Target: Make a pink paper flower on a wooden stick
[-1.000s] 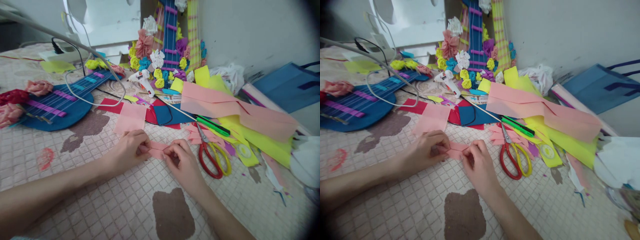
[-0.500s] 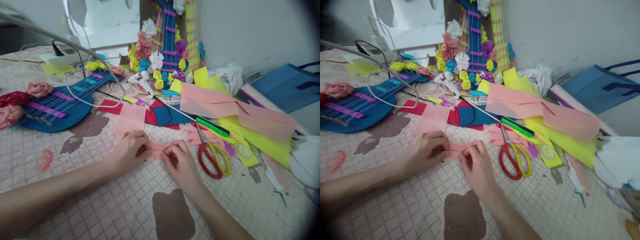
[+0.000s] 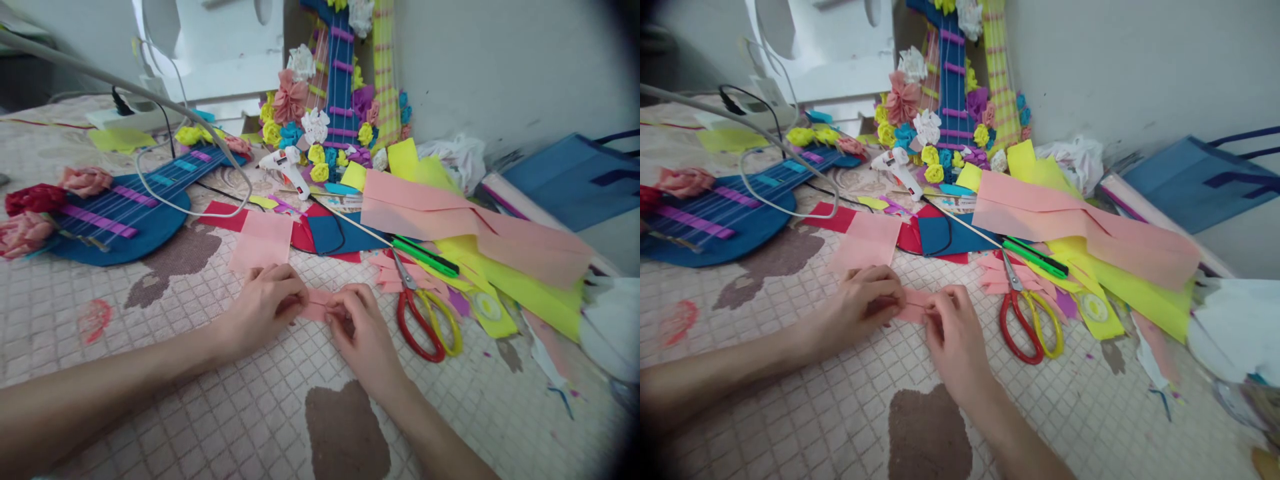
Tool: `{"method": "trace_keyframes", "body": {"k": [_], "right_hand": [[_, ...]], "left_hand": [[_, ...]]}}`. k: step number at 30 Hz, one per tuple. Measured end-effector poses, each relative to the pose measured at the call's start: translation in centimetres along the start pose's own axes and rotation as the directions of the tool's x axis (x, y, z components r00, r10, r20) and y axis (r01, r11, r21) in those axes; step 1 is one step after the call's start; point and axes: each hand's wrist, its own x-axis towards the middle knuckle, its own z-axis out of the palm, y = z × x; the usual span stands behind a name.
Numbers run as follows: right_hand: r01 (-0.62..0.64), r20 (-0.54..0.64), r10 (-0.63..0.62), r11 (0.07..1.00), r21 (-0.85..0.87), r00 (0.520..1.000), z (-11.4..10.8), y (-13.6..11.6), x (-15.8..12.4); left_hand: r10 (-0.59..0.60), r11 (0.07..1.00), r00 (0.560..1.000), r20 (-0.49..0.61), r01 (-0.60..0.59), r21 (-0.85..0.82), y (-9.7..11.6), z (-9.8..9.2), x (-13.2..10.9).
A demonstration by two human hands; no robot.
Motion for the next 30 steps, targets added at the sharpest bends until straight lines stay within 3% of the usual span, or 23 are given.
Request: {"method": "trace_keyframes", "body": {"k": [12,21,25,30], "right_hand": [[-0.006,0.025,0.006,1.000,-0.018,1.000,0.1,0.0,-0.1],[0.154,0.168,-0.148,0.988,-0.025,0.975,-1.6,0.7,-0.3],[0.179,0.164,-0.171,0.983,-0.034,0.972,-1.8,0.8,-0.2],[0.223,0.131,-0.215,0.973,-0.053,0.968,-1.8,1.0,-0.1]], "left_hand": [[-0.009,0.996,1.000,-0.011,0.010,0.086,-0.3,0.6,0.1],[-0.006,1.000,1.000,0.031,0.006,-0.013,-0.1,-0.2,-0.3],[-0.012,1.000,1.000,0.017,0.012,0.026,-0.2,-0.1,-0.2],[0.073,0.997,0.997,-0.029,-0.072,0.031,-0.7,0.2,-0.4]]}}
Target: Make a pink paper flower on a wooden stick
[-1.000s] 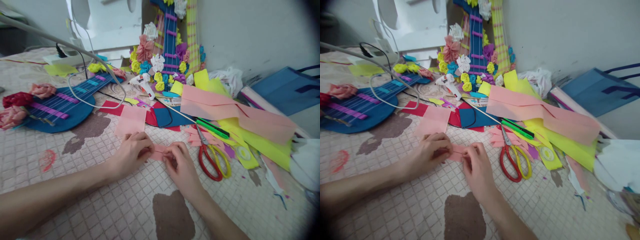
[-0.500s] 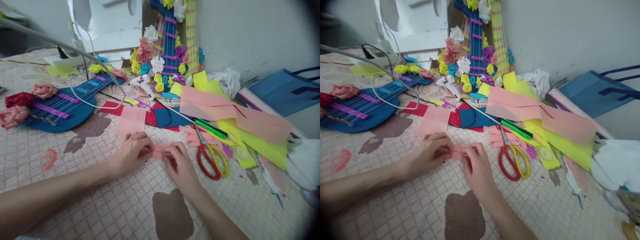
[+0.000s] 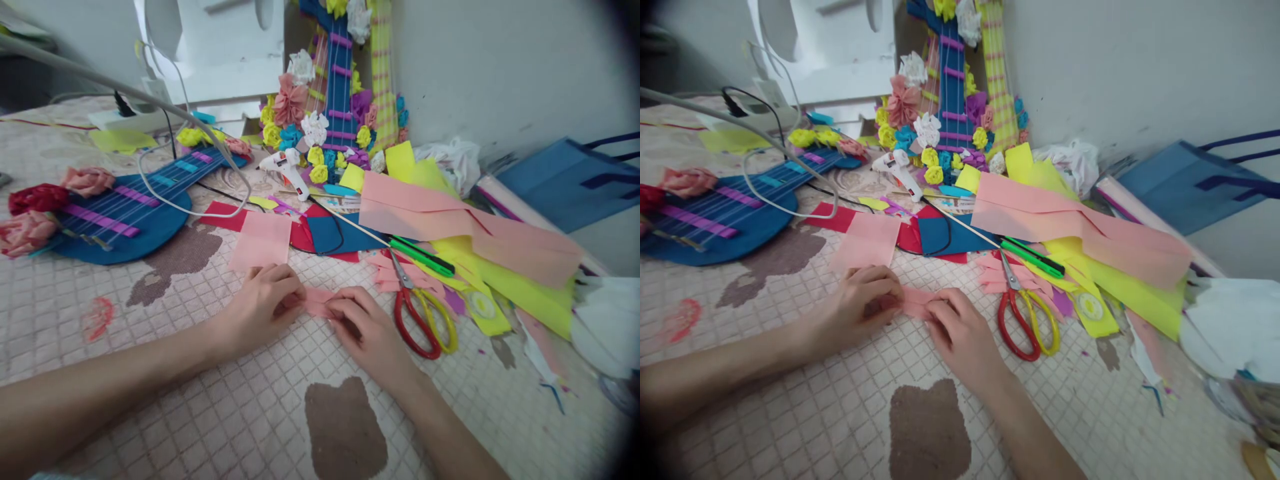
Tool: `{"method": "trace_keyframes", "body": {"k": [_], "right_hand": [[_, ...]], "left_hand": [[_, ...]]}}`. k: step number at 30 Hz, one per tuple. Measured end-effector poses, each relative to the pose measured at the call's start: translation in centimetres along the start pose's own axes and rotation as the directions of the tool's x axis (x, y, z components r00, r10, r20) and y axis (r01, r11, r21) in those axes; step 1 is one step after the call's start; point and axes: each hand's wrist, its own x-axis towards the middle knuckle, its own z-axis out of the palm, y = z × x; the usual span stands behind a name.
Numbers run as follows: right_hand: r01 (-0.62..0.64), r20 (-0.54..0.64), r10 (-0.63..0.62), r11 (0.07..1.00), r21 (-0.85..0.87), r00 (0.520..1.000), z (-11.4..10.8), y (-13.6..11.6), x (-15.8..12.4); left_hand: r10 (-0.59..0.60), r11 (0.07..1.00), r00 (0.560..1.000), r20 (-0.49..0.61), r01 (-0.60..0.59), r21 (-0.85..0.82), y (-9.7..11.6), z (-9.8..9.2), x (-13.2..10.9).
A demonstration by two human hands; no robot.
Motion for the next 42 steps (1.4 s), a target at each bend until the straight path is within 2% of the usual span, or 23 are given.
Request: {"method": "trace_keyframes", "body": {"k": [9,15,22,29,37,42], "right_hand": [[0.055,-0.064,-0.057,0.998,-0.033,0.996,0.2,0.3,0.1],[0.017,-0.012,-0.018,0.998,-0.057,1.000,0.3,0.2,0.0],[0.042,-0.053,-0.045,0.997,-0.060,0.998,0.6,0.1,0.3],[-0.006,-0.091,0.005,1.000,-0.017,0.996,0.5,-0.1,0.5],[-0.150,-0.135,0.151,0.989,0.016,0.979,0.3,0.0,1.8],[-0.184,-0.159,0.182,0.983,0.004,0.970,0.2,0.3,2.3]], "left_hand": [[0.030,0.999,1.000,-0.005,-0.030,0.016,-0.1,-0.1,-0.1],[0.028,0.999,0.999,0.017,-0.028,0.015,-0.2,-0.2,-0.2],[0.029,0.999,1.000,-0.002,-0.029,0.020,-0.3,-0.1,-0.2],[-0.002,1.000,1.000,0.014,0.002,0.013,-0.1,-0.4,0.1],[-0.092,0.995,0.996,-0.005,0.092,-0.024,0.1,-0.6,1.0],[-0.123,0.992,0.992,-0.009,0.122,-0.012,0.0,-0.8,1.4]]}}
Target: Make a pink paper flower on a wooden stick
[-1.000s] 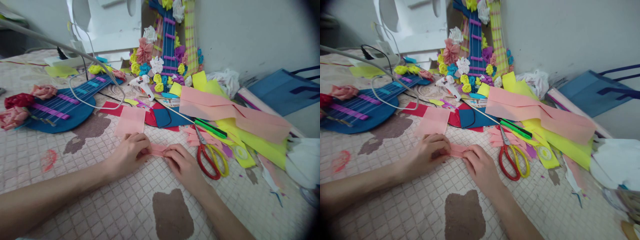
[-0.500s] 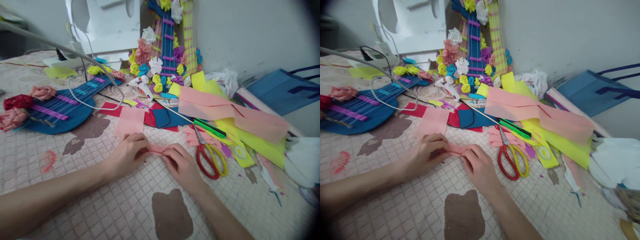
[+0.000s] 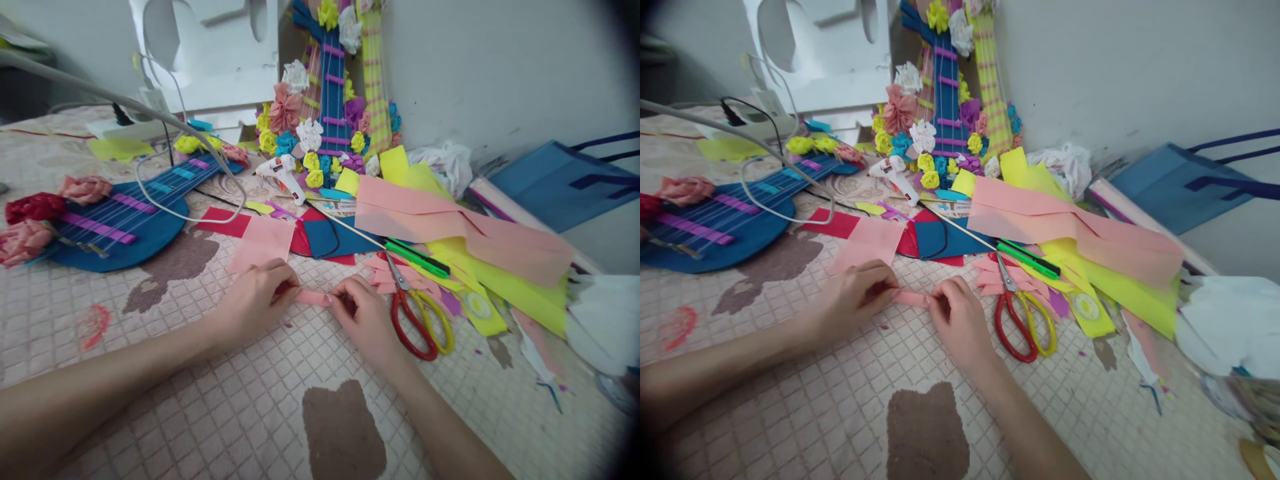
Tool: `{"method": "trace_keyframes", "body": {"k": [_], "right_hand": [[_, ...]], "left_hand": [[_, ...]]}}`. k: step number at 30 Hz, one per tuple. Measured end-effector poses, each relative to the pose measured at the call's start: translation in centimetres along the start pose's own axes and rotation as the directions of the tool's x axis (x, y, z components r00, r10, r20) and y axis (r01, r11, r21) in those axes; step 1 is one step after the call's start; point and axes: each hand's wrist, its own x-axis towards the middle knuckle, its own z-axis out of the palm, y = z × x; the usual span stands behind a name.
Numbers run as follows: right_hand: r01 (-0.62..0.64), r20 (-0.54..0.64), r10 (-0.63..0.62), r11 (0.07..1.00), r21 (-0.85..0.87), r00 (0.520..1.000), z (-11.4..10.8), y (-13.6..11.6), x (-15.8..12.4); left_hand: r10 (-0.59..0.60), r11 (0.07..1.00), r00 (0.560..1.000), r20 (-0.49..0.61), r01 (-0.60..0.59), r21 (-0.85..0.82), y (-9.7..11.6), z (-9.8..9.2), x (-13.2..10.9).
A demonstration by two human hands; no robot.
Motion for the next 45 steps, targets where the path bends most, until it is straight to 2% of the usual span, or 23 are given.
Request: {"method": "trace_keyframes", "body": {"k": [8,16,21,26,33,45], "right_hand": [[-0.024,0.006,0.024,0.999,-0.043,1.000,0.0,0.1,0.2],[-0.014,0.065,0.012,0.999,0.031,0.998,-0.5,0.3,0.1],[0.004,0.036,-0.003,1.000,-0.024,0.999,-0.2,0.6,0.0],[-0.051,0.016,0.052,0.998,-0.035,0.999,0.0,0.5,0.0],[-0.041,-0.001,0.041,0.998,-0.054,0.999,0.4,0.3,0.1],[-0.048,0.045,0.051,0.996,-0.080,0.998,0.7,0.4,0.3]], "left_hand": [[-0.001,0.999,1.000,0.007,0.000,0.054,-0.5,-0.1,0.4],[0.015,0.997,1.000,0.004,-0.015,0.071,-0.6,0.0,0.3],[0.003,0.996,1.000,0.010,-0.004,0.087,-0.5,-0.1,0.4],[-0.018,0.993,1.000,-0.005,0.018,0.115,-0.3,0.0,0.4],[-0.018,0.996,1.000,-0.006,0.018,0.084,-0.1,0.0,0.5],[-0.022,0.996,1.000,-0.017,0.023,0.091,-0.3,0.1,0.4]]}}
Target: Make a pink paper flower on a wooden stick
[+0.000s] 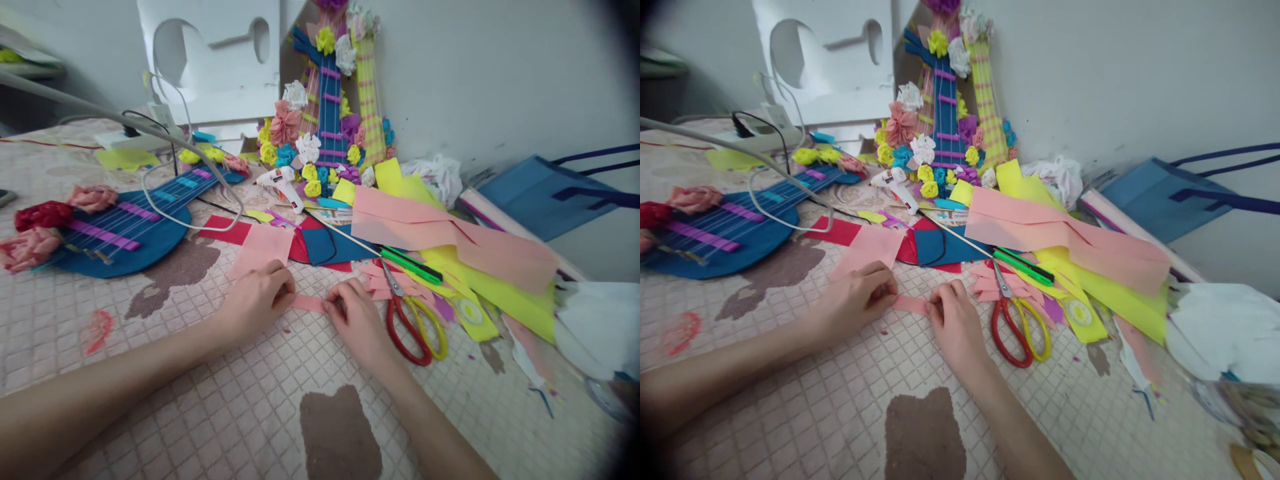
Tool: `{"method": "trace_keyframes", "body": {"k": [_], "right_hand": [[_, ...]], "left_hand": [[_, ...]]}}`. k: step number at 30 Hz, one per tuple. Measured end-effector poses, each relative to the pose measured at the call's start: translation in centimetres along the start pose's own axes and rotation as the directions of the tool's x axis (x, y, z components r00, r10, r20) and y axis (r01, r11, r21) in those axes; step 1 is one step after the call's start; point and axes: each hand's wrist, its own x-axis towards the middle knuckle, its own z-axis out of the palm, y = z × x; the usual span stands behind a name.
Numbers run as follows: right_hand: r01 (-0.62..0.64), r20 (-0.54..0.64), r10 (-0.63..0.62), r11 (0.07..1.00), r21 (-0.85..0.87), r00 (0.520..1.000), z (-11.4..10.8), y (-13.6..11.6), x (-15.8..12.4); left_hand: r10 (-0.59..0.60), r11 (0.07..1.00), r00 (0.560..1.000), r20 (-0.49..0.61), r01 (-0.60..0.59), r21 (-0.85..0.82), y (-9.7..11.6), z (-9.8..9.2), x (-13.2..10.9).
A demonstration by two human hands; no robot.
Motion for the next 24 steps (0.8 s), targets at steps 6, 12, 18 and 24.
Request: {"method": "trace_keyframes", "body": {"k": [6,12,18,24], "right_hand": [[0.104,-0.083,-0.100,0.994,0.041,0.992,-0.6,-0.7,-0.4],[0.214,-0.099,-0.201,0.964,0.155,0.975,-0.9,-1.7,-1.2],[0.115,-0.099,-0.090,0.952,0.283,0.991,-0.9,-2.5,-1.7],[-0.135,0.134,0.069,0.803,0.580,0.989,-0.9,-3.1,-1.7]], "left_hand": [[0.040,0.975,0.998,-0.057,-0.052,-0.218,-0.9,0.0,-0.3],[0.074,0.933,0.997,-0.019,-0.076,-0.352,-0.1,-1.8,-0.8],[-0.038,0.879,0.985,0.167,0.112,-0.463,1.2,-1.9,-1.1],[-0.034,0.840,0.981,0.191,0.132,-0.527,1.6,-1.7,-1.2]]}}
